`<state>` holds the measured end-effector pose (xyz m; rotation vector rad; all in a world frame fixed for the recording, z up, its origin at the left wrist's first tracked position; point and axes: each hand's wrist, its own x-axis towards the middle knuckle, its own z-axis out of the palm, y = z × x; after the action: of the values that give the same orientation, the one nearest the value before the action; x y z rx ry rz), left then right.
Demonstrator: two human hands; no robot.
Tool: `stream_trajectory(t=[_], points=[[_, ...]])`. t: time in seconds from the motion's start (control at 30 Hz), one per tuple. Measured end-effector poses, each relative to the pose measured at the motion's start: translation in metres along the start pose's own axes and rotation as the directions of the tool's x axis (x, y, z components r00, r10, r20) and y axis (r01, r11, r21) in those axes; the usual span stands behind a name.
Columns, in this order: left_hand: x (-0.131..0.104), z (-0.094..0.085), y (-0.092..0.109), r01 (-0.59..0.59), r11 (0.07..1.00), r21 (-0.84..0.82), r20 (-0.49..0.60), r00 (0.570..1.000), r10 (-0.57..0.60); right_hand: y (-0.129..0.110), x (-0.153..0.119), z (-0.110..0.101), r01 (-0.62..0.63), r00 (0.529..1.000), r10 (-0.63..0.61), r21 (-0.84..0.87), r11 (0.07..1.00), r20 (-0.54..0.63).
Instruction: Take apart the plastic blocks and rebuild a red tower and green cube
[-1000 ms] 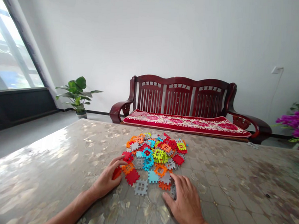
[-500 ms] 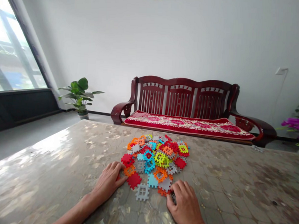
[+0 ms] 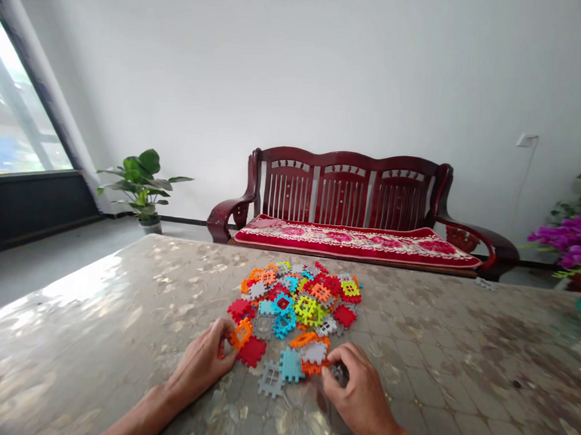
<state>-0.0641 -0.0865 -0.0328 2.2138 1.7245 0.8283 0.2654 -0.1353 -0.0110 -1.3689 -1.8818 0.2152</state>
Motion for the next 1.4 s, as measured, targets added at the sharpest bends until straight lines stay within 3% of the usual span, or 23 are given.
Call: stream_trajectory(t=[0.3,0.47,0.67,0.77,0.83,0.97,1.07,1.17,1.27,1.33,1.4], points=[[0.002,-0.004,0.000,0.036,0.991,-0.126,0.022,0.999,-0.033,-0.020,0.060,0.010,-0.125,0.992,0.129,0.275,0.953,0.004],[0.008,-0.007,-0.005,0.069,0.983,-0.171,-0.062,0.995,-0.080,-0.020,0.090,0.023,-0.083,0.994,0.096,0.235,0.969,-0.048],[0.036,-0.017,-0.016,0.093,0.985,-0.143,-0.151,0.982,-0.114,-0.018,0.086,0.032,0.065,0.989,-0.044,0.146,0.987,-0.144],[0.054,-0.024,-0.016,0.127,0.987,-0.099,-0.103,0.985,-0.137,-0.020,0.077,0.041,0.145,0.979,-0.124,0.122,0.982,-0.164],[0.062,-0.029,-0.009,0.092,0.994,-0.051,-0.094,0.991,-0.096,-0.022,0.072,0.047,0.193,0.970,-0.172,0.115,0.974,-0.174],[0.064,-0.029,0.022,-0.042,0.999,-0.024,-0.177,0.983,0.037,-0.025,0.069,0.057,0.251,0.953,-0.226,0.110,0.962,-0.200],[0.063,-0.016,0.048,0.031,0.984,-0.177,-0.006,0.999,-0.033,-0.028,0.071,0.059,0.254,0.947,-0.224,0.109,0.961,-0.232],[0.065,0.005,0.066,0.129,0.888,-0.441,0.182,0.982,-0.052,-0.031,0.070,0.059,0.272,0.940,-0.242,0.102,0.957,-0.241],[0.067,0.022,0.075,0.300,0.671,-0.678,0.332,0.939,-0.084,-0.030,0.068,0.060,0.299,0.939,-0.277,0.081,0.951,-0.204],[0.066,0.028,0.077,0.362,0.535,-0.764,0.358,0.927,-0.116,-0.026,0.067,0.059,0.303,0.942,-0.290,0.055,0.951,-0.170],[0.066,0.031,0.075,0.372,0.474,-0.798,0.346,0.927,-0.146,-0.018,0.070,0.057,0.290,0.943,-0.283,0.014,0.957,-0.174]])
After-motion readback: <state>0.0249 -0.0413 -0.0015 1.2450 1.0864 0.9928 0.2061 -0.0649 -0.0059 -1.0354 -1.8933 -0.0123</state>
